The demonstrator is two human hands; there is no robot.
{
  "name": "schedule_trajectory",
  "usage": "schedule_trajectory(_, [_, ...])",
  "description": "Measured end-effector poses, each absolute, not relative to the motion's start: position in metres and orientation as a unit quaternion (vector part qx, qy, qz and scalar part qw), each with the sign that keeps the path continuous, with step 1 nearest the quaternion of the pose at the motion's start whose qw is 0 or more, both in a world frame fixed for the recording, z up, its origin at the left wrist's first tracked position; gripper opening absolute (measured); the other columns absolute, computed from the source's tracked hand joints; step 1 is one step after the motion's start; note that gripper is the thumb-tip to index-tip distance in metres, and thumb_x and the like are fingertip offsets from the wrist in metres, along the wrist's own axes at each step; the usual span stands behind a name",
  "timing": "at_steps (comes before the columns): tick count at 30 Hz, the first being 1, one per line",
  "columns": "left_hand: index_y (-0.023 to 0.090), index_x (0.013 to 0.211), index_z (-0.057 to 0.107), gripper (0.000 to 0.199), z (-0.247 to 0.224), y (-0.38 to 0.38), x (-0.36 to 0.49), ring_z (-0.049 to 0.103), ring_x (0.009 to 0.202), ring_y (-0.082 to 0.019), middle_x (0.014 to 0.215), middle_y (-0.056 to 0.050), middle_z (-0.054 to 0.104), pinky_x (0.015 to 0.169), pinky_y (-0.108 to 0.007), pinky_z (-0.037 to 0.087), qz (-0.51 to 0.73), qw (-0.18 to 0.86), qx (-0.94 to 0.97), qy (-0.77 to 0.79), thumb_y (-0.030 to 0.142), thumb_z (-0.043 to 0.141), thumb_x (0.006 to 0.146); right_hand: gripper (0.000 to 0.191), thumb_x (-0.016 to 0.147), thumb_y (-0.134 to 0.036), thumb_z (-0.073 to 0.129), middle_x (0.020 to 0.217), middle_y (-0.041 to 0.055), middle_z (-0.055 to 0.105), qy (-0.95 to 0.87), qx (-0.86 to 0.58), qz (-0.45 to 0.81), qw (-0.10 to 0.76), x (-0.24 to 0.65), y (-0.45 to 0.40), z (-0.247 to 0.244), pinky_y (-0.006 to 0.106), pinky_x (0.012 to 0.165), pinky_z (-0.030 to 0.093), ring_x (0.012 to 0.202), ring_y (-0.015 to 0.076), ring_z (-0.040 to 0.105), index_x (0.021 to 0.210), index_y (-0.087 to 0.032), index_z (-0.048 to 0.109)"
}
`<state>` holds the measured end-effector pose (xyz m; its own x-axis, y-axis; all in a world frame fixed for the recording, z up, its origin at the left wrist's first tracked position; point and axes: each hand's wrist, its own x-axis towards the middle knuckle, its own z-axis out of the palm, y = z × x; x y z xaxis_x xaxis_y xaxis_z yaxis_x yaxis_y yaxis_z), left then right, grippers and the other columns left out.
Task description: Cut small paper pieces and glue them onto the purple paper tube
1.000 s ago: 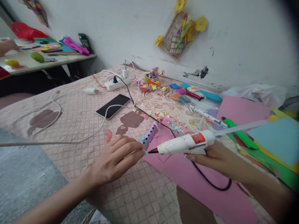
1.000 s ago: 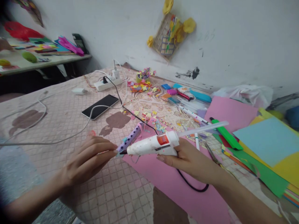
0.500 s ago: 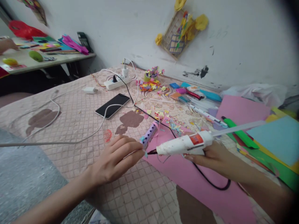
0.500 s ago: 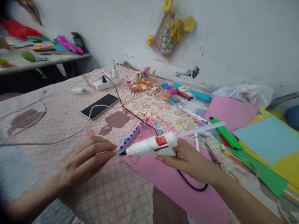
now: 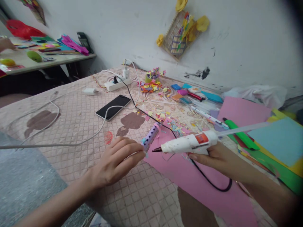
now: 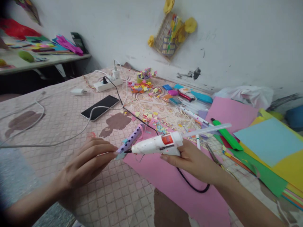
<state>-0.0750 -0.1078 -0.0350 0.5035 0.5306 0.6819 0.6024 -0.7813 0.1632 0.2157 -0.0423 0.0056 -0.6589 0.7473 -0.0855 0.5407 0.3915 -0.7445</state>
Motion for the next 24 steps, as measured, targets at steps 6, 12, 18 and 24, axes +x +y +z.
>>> schedule_trajectory(6, [0.016, 0.096, 0.057, 0.022, -0.042, -0.109, -0.074, 0.056, 0.086, -0.015, 0.093, -0.005, 0.061, 0.075, -0.028, 0.048, -0.406, -0.002, -0.825, -0.392, 0.003, 0.053, 0.079, 0.028, 0.080, -0.043, 0.052, 0.061, 0.0010, 0.059, -0.797, -0.516, 0.260, 0.177, 0.233, -0.016, -0.013, 0.027, 0.051, 0.044, 0.059, 0.0193, 0.055, 0.067, -0.020, 0.060])
schedule_trajectory(12, [0.017, 0.086, 0.057, 0.010, -0.039, -0.105, -0.077, 0.058, 0.080, -0.013, 0.087, -0.003, 0.061, 0.067, -0.024, 0.048, -0.418, -0.104, -0.777, -0.460, 0.010, 0.052, 0.082, 0.035, 0.077, -0.047, 0.047, 0.058, 0.0028, 0.059, -0.719, -0.631, 0.099, 0.275, 0.263, 0.036, -0.055, 0.027, 0.047, 0.039, 0.052, 0.0187, 0.052, 0.067, -0.016, 0.058])
schedule_trajectory(18, [0.017, 0.082, 0.056, 0.007, -0.035, -0.107, -0.080, 0.056, 0.076, -0.012, 0.083, -0.002, 0.061, 0.064, -0.024, 0.047, -0.357, -0.213, -0.759, -0.502, 0.015, 0.050, 0.084, 0.031, 0.075, -0.046, 0.050, 0.072, 0.0087, 0.062, -0.705, -0.651, 0.075, 0.272, 0.276, 0.048, -0.069, 0.031, 0.057, 0.039, 0.066, 0.0235, 0.055, 0.078, -0.016, 0.058])
schedule_trajectory(24, [0.016, 0.080, 0.056, 0.008, -0.040, -0.108, -0.076, 0.056, 0.077, -0.012, 0.083, -0.003, 0.059, 0.065, -0.025, 0.047, -0.327, -0.227, -0.765, -0.507, 0.012, 0.050, 0.082, 0.033, 0.074, -0.043, 0.053, 0.086, 0.0116, 0.062, -0.726, -0.630, 0.076, 0.263, 0.280, 0.043, -0.066, 0.034, 0.064, 0.041, 0.074, 0.0255, 0.056, 0.091, -0.015, 0.057])
